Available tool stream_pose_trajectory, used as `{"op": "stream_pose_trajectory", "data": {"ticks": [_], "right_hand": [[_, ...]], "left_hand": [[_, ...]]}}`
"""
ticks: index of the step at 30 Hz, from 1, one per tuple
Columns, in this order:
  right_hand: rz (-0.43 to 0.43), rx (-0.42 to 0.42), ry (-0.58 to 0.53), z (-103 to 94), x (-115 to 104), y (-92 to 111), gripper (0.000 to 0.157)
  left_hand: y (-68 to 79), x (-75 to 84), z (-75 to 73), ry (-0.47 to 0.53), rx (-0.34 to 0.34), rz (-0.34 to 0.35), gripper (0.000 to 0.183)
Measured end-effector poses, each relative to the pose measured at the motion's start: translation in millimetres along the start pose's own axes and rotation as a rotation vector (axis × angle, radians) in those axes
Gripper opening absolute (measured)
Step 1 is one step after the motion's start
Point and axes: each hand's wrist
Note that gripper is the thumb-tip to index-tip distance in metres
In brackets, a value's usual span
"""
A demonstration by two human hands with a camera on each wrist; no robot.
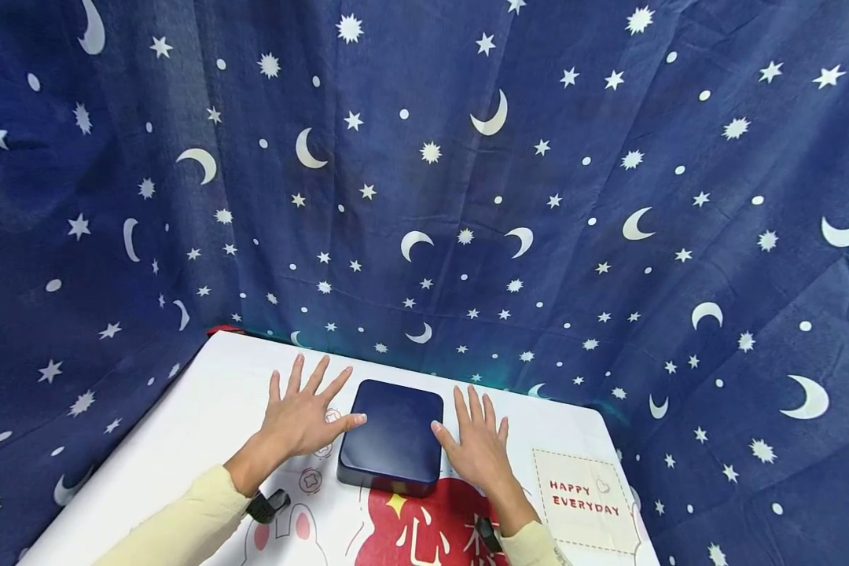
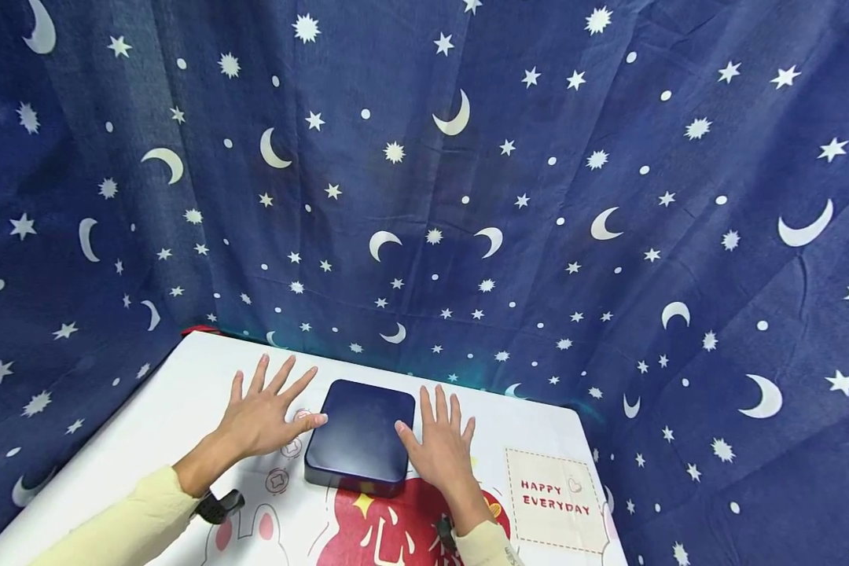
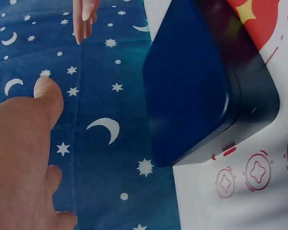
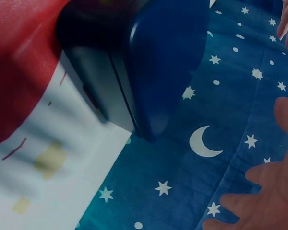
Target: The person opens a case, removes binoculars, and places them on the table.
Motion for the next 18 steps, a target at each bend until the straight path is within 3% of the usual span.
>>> {"op": "stream_pose_trajectory", "data": {"ticks": [12,18], "right_hand": [[0.01,-0.01,0.02,10.0,8,3,0.08],[0.013,-0.012,0.004,16.1,11,4,0.08]], "left_hand": [[5.6,-0.9,12.0,0.004,-0.008,0.008,0.093],[3.8,-4.4,20.4,-0.006,0.023,0.025,0.093]]}}
Point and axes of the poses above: each hand's wrist, its own y-axis away from the middle knuckle, its own z-axis out of the palm, x = y × z, and after that the axes turned 3 degrees about -y, right-handed
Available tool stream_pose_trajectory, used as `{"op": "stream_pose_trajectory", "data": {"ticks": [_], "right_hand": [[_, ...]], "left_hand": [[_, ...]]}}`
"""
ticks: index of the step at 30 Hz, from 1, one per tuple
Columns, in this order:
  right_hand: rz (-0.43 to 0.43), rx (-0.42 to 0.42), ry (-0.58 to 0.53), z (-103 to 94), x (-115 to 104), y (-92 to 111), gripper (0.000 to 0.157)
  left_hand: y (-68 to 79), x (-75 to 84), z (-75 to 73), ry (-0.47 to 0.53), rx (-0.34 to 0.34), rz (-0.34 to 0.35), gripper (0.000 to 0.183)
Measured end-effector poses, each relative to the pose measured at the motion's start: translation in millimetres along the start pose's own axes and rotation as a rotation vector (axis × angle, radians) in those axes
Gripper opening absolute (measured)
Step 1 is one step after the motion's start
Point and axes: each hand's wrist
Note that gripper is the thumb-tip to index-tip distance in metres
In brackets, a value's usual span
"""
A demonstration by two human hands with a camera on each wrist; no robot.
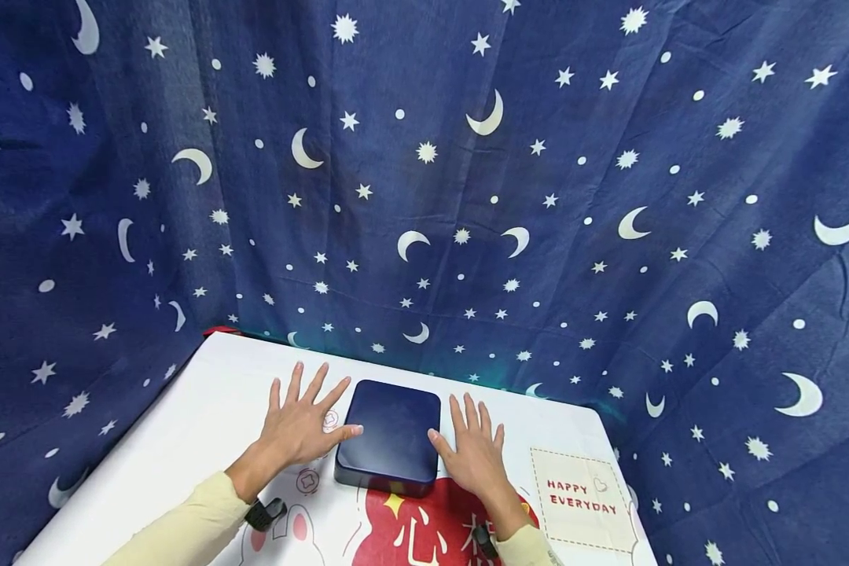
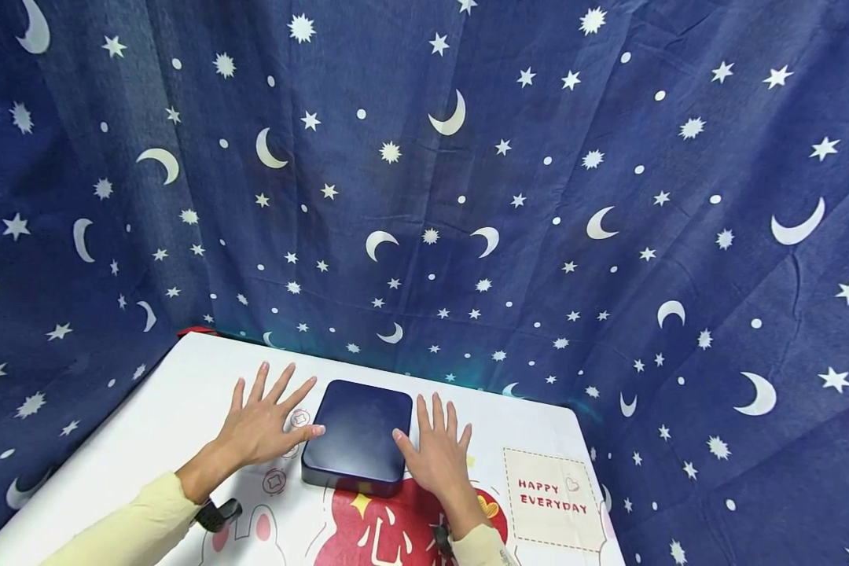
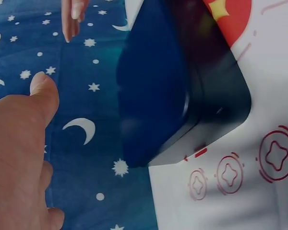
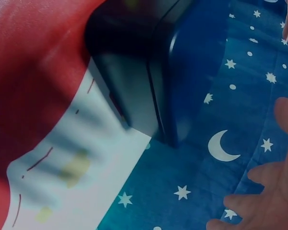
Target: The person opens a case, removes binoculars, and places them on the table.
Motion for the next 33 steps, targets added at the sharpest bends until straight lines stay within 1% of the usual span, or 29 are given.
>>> {"op": "stream_pose_trajectory", "data": {"ticks": [4,7,10,13,17,19,21,23,25,27,30,33], "right_hand": [[0.002,-0.005,-0.018,4.3,1,1,0.08],[0.01,-0.016,-0.05,8.1,3,1,0.079],[0.018,-0.029,-0.092,11.6,5,3,0.079],[0.025,-0.038,-0.131,14.5,6,5,0.078],[0.027,-0.04,-0.19,18.8,7,7,0.078],[0.041,-0.047,-0.232,21.7,8,7,0.078],[0.053,-0.053,-0.287,24.8,9,7,0.078],[0.078,-0.066,-0.353,28.3,10,5,0.075],[0.112,-0.082,-0.443,31.3,11,3,0.072],[0.163,-0.099,-0.555,34.0,12,1,0.068],[0.249,-0.099,-0.725,37.4,15,-2,0.065],[0.313,-0.065,-0.837,41.2,17,-5,0.064]], "left_hand": [[-0.5,-3.1,6.8,-0.009,0.015,0.011,0.092],[0.0,-4.2,10.4,-0.003,-0.001,0.009,0.093],[1.2,-4.4,12.9,0.028,-0.045,-0.005,0.093],[2.6,-4.5,15.6,0.096,-0.103,-0.027,0.094],[3.0,-4.0,20.0,0.214,-0.173,-0.064,0.096],[1.6,-4.7,23.4,0.281,-0.207,-0.076,0.097],[-1.1,-6.0,26.8,0.387,-0.247,-0.099,0.098],[-4.2,-8.2,30.1,0.524,-0.295,-0.135,0.099],[-7.4,-10.8,33.0,0.659,-0.335,-0.181,0.099],[-10.5,-13.3,35.5,0.755,-0.352,-0.225,0.097],[-14.5,-14.9,39.4,0.863,-0.364,-0.281,0.093],[-18.1,-13.1,44.0,0.946,-0.364,-0.345,0.093]]}}
Point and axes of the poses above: each hand's wrist, its own y-axis away from the middle knuckle, its own z-axis out of the palm, x = y × z, and after that the axes turned 3 degrees about -y, right-handed
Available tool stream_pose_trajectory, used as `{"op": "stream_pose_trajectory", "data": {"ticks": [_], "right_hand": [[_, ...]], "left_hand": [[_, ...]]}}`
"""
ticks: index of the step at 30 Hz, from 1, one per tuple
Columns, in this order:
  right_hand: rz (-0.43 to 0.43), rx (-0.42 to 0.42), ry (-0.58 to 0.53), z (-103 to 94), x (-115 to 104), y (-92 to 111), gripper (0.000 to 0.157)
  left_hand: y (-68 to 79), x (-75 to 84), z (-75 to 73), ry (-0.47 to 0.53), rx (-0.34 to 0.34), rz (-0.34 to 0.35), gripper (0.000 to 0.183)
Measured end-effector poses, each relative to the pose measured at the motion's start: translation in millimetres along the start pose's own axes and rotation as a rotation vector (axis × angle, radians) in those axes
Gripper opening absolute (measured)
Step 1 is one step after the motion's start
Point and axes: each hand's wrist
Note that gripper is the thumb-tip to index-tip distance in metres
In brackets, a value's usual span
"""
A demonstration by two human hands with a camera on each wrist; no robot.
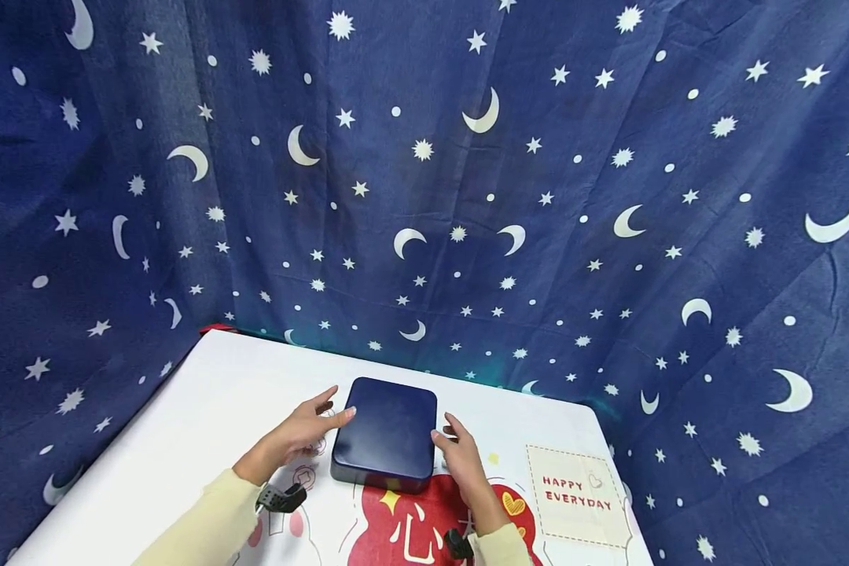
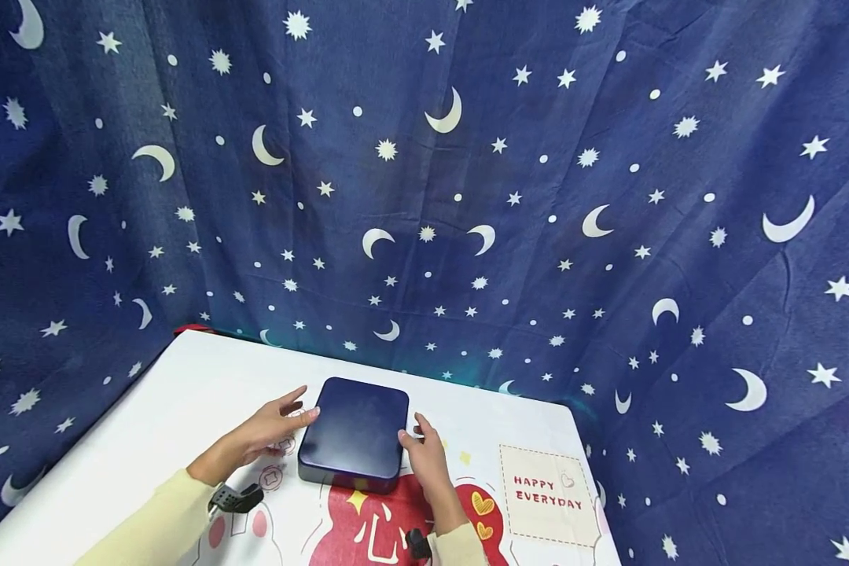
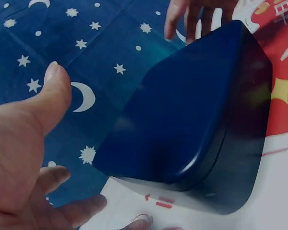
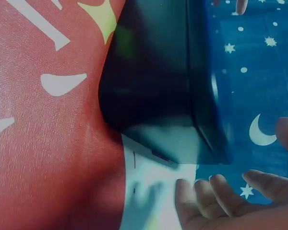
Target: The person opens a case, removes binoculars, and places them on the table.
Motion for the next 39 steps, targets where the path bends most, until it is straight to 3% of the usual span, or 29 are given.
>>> {"op": "stream_pose_trajectory", "data": {"ticks": [8,12,20,25,32,39], "right_hand": [[0.049,0.054,-0.142,11.0,4,-8,0.063],[0.044,0.101,-0.156,10.4,5,-7,0.062],[0.044,0.112,-0.153,11.0,10,-8,0.056],[0.068,0.122,-0.13,10.3,10,-10,0.049],[0.095,0.111,-0.153,6.9,8,-7,0.037],[0.059,0.107,-0.219,2.8,-12,0,0.035]], "left_hand": [[-6.5,-5.8,9.4,0.117,0.069,-0.07,0.09],[-9.3,-6.2,14.7,0.129,0.103,-0.084,0.081],[-9.6,-6.0,20.4,0.152,0.182,-0.11,0.059],[-11.6,-6.8,21.2,0.15,0.216,-0.132,0.055],[-10.9,-9.8,21.3,0.204,0.199,-0.131,0.055],[-5.7,-5.7,9.5,0.303,0.15,-0.12,0.055]]}}
Point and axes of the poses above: each hand's wrist, its own y-axis away from the middle knuckle, its own z-axis out of the palm, x = y × z, and after that the axes turned 3 degrees about -y, right-handed
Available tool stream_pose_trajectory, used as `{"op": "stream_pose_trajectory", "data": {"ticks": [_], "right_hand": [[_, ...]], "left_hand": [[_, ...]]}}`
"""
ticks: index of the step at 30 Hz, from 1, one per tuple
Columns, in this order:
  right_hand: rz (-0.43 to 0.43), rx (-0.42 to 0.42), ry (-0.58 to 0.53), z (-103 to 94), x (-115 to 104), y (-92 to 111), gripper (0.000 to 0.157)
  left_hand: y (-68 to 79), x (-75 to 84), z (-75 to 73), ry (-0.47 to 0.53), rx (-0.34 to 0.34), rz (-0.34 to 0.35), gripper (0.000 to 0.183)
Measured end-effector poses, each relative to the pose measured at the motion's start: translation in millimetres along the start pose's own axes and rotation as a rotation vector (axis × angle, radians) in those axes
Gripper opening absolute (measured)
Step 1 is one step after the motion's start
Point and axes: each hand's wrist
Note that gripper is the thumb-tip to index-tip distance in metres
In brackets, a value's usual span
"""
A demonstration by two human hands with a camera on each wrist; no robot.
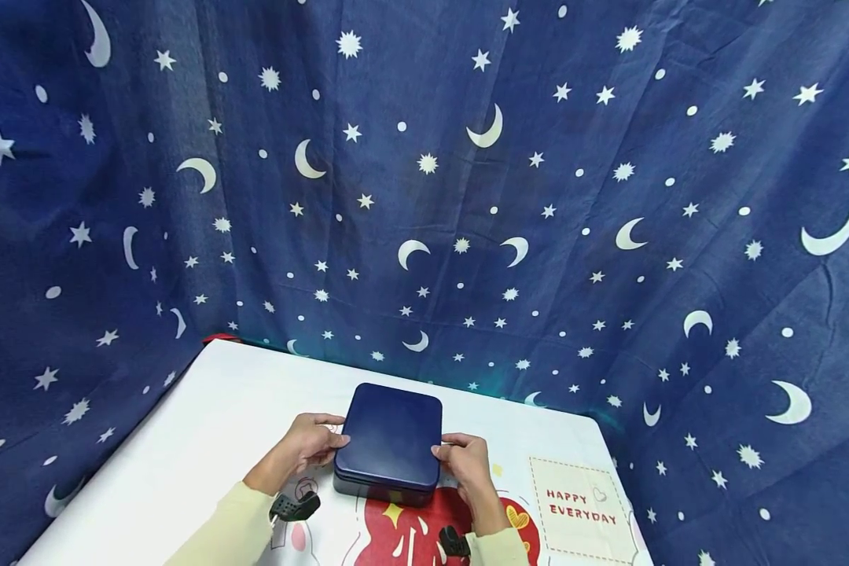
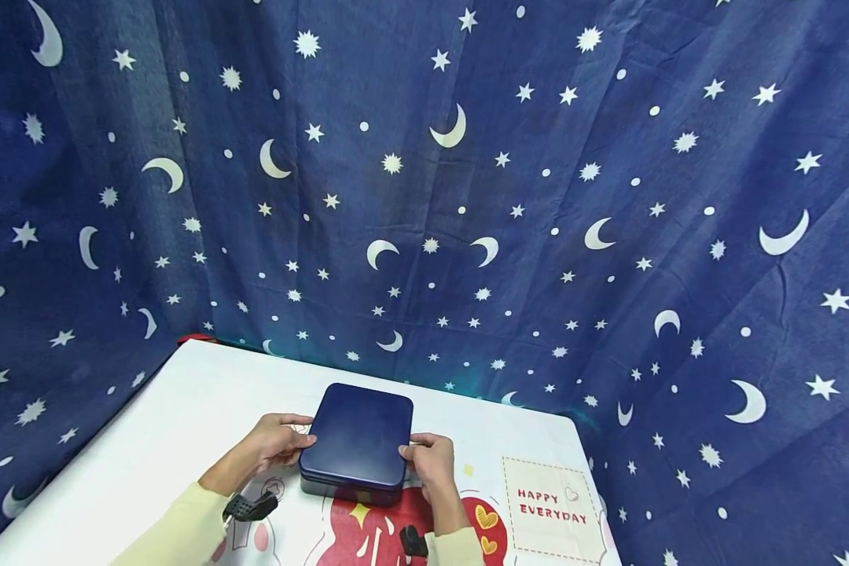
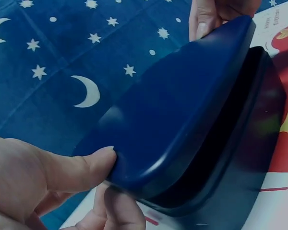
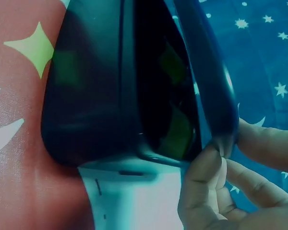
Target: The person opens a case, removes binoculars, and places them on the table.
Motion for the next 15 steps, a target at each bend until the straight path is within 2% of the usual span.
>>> {"op": "stream_pose_trajectory", "data": {"ticks": [15], "right_hand": [[0.001,-0.015,-0.074,14.1,-19,11,0.04]], "left_hand": [[6.7,13.1,-29.7,0.001,-0.056,0.053,0.056]]}}
Point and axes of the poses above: each hand's wrist, its own y-axis away from the middle knuckle, its own z-axis out of the palm, x = y × z, and after that the axes turned 3 degrees about -y, right-handed
